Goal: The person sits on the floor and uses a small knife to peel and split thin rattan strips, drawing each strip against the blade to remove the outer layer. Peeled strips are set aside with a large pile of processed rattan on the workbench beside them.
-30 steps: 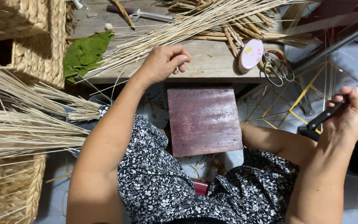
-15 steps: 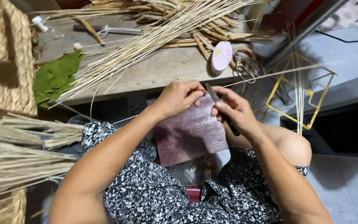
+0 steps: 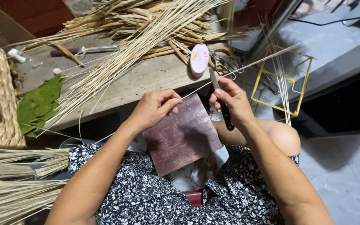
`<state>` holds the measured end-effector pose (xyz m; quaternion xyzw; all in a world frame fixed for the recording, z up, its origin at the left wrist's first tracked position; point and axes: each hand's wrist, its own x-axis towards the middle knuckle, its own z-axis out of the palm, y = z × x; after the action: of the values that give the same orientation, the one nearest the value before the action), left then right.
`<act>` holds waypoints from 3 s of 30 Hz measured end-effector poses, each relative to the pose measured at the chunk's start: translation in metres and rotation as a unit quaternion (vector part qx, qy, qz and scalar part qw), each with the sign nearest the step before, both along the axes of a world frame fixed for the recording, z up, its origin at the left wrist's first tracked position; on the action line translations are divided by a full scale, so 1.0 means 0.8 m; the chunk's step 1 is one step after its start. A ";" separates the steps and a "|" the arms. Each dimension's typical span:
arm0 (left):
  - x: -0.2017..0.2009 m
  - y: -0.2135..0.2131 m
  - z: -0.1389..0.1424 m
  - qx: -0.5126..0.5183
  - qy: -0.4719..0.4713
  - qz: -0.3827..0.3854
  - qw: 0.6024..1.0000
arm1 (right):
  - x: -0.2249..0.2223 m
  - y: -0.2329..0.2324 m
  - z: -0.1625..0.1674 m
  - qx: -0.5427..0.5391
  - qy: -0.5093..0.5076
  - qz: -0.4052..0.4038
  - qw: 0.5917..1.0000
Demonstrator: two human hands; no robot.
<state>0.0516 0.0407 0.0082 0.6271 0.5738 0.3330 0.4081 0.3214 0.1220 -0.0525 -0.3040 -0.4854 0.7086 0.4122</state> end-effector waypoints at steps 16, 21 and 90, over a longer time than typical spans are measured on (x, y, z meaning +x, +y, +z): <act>-0.005 -0.003 0.007 0.001 0.002 0.005 1.000 | 0.012 0.007 0.006 -0.010 0.014 -0.042 0.999; -0.004 -0.005 0.009 -0.010 0.012 -0.001 1.000 | -0.003 -0.006 0.000 -0.015 0.006 0.029 0.999; -0.016 -0.011 0.020 -0.019 0.035 -0.004 0.999 | 0.028 0.016 0.006 -0.020 0.004 -0.053 0.998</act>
<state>0.0386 0.0319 0.0244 0.6326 0.5913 0.2983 0.4015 0.3439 0.1350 -0.0474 -0.3345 -0.4527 0.6968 0.4446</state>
